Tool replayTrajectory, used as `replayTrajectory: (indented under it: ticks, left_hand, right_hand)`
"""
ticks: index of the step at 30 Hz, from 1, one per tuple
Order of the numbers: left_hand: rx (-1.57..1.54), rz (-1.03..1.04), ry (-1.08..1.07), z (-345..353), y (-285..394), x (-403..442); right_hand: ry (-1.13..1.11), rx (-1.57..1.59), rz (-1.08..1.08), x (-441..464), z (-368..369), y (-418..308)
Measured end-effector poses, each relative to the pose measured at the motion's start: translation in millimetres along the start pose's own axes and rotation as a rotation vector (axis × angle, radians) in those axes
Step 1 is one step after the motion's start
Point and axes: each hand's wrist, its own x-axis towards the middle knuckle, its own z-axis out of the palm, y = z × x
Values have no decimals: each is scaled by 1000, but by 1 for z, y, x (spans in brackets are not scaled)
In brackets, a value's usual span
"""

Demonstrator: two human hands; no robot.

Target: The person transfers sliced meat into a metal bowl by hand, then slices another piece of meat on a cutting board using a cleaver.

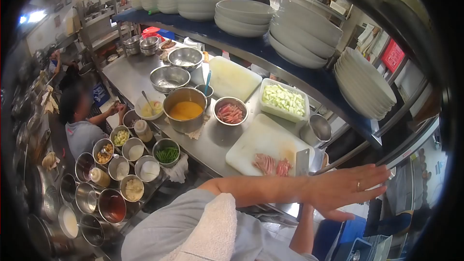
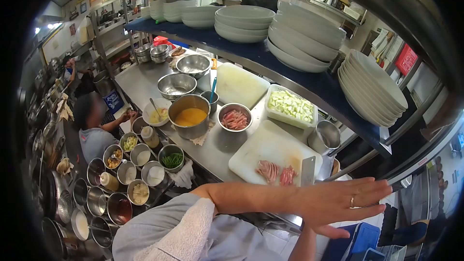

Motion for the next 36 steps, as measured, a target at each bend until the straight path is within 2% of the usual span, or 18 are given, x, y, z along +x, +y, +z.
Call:
replayTrajectory:
  ticks: [3, 6, 7, 8, 9, 10, 11, 12, 16, 19, 22, 25, 28, 31, 34, 36]
  left_hand:
    - [-468, -193, 242, 8, 20, -23]
    - [-456, -645, 178, 13, 16, -106]
    - [-385, -763, 222, 21, 10, -143]
    - [-625, -961, 418, 30, 7, -177]
    - [-859, -1177, 628, 34, 8, -211]
    - [-978, -1299, 746, 28, -2, -242]
    - [-1102, -1423, 887, 27, -10, -273]
    - [-1234, -1542, 1045, 32, -8, -288]
    - [-918, -1500, 847, 34, -19, -256]
    - [-840, -1491, 678, 44, -18, -253]
    - [-901, -1509, 646, 49, -16, -258]
    - [-715, -1496, 535, 55, -18, -265]
    - [-680, -1482, 427, 50, -28, -265]
    - [-806, -1579, 322, 31, -49, -249]
    - [-659, -1452, 133, 3, -58, -214]
    - [-211, -898, 51, -15, -36, -172]
  right_hand:
    - [20, -6, -22, 1, 0, 9]
    - [63, -65, -118, 6, 4, 21]
    - [73, -79, -141, 8, 8, 24]
    - [66, -87, -147, 11, 9, 22]
    - [28, -7, -8, 3, 14, 6]
    - [150, -103, -227, 10, 28, 24]
    - [7, 33, 11, -26, -4, -39]
    - [-2, -10, -24, -26, -3, -45]
    - [100, -134, -249, -13, 30, -9]
    - [95, -112, -211, -13, 27, -9]
    - [0, -29, -82, -5, 24, -7]
    - [27, -33, -116, -9, 24, -10]
    - [62, -76, -152, -15, 25, -14]
    - [53, -127, -175, -16, 23, -17]
    - [47, -131, -162, -11, 25, -14]
    - [54, -141, -174, -10, 25, -15]
